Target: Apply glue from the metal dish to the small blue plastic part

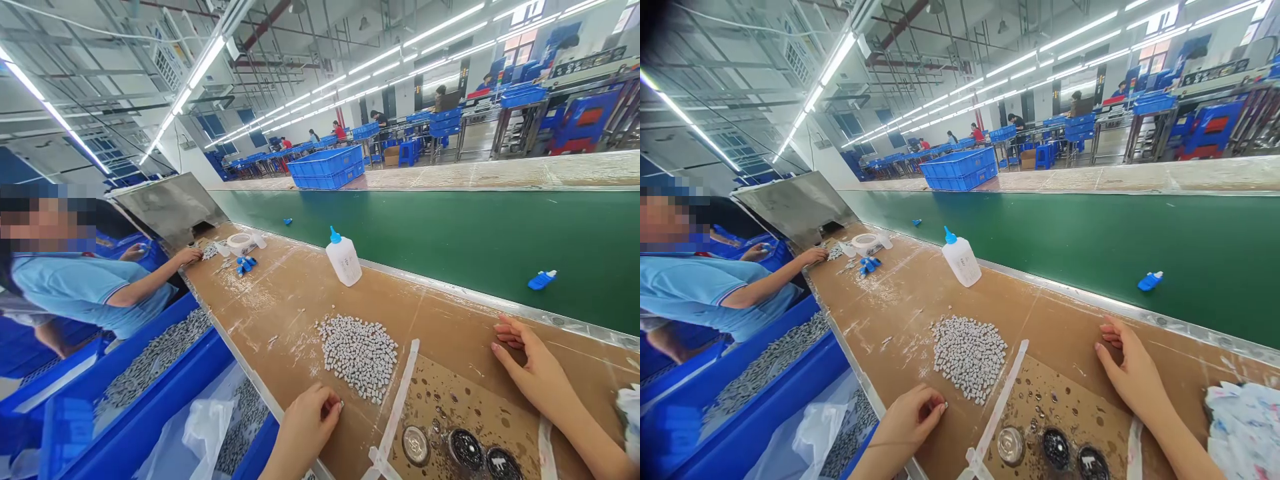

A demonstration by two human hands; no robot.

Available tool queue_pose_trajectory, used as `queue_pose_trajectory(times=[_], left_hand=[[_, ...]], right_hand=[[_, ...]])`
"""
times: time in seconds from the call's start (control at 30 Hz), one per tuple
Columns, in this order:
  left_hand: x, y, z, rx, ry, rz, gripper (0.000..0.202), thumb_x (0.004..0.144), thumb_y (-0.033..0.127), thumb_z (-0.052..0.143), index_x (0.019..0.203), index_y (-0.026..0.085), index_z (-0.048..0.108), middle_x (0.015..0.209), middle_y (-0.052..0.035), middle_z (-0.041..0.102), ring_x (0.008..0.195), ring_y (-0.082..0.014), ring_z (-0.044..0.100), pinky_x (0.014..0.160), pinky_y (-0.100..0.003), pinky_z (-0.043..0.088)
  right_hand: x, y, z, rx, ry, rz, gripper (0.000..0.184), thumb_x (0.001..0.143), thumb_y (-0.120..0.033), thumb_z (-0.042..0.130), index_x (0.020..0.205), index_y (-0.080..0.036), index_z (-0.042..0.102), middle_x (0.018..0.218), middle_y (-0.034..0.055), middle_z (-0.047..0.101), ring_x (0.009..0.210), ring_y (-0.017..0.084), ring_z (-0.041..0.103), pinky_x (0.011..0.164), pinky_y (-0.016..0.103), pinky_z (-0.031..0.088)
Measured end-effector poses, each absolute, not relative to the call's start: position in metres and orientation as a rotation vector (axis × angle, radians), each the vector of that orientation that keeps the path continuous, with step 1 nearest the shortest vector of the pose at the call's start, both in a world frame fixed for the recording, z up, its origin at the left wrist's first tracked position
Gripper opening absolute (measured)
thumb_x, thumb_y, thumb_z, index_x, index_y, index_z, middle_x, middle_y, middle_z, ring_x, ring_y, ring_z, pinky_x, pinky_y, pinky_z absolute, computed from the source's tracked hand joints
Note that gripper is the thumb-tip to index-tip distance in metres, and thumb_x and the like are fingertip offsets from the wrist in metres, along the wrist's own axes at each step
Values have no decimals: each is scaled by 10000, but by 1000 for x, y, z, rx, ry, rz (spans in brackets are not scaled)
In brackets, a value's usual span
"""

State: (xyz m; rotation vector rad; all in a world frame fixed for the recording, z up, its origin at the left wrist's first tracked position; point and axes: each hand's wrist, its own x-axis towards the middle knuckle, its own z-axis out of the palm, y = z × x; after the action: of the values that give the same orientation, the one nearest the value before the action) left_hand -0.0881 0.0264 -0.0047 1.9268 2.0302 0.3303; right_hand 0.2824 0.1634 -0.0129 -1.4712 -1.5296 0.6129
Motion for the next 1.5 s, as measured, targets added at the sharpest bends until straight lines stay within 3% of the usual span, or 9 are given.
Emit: queue_pose_trajectory(times=[0.37, 0.6, 0.83, 1.3, 1.5], left_hand=[[-56, 21, 20, 2207, 1787, 653, 234, 926, 162, 453, 837, 209, 664, 784, -6, 697, 568, -117, 618, 548, -210, 465], [-7, 25, 24, 2656, 1450, 859, 206, 815, 81, 507, 783, 239, 634, 676, 20, 692, 519, -130, 651, 483, -235, 438], [-6, 24, 27, 2742, 1405, 580, 176, 778, 72, 563, 757, 233, 630, 634, 30, 677, 502, -122, 646, 481, -217, 412], [-2, 23, 29, 2771, 1399, 521, 210, 811, 74, 479, 721, 224, 595, 600, 37, 633, 471, -102, 615, 485, -208, 417], [-1, 23, 32, 2805, 1382, 546, 211, 836, 78, 487, 718, 222, 587, 585, 55, 623, 448, -95, 605, 462, -216, 413]], right_hand=[[284, 161, -20, -1429, -1580, 585, 370, 801, -376, 556, 1148, -247, 540, 999, 124, 692, 935, 325, 677, 928, 572, 548], [285, 160, -29, -1383, -1592, 541, 451, 823, -367, 529, 1243, -205, 511, 1009, 124, 679, 919, 309, 678, 900, 569, 565], [285, 159, -36, -1358, -1602, 537, 465, 839, -326, 519, 1289, -212, 487, 1027, 112, 669, 910, 293, 675, 888, 550, 573], [281, 150, -24, -1374, -1601, 596, 522, 831, -251, 510, 1346, -198, 447, 1084, 116, 649, 935, 271, 674, 905, 478, 564], [282, 150, -28, -1361, -1611, 597, 536, 840, -209, 531, 1368, -202, 441, 1105, 118, 644, 936, 269, 669, 886, 499, 567]])
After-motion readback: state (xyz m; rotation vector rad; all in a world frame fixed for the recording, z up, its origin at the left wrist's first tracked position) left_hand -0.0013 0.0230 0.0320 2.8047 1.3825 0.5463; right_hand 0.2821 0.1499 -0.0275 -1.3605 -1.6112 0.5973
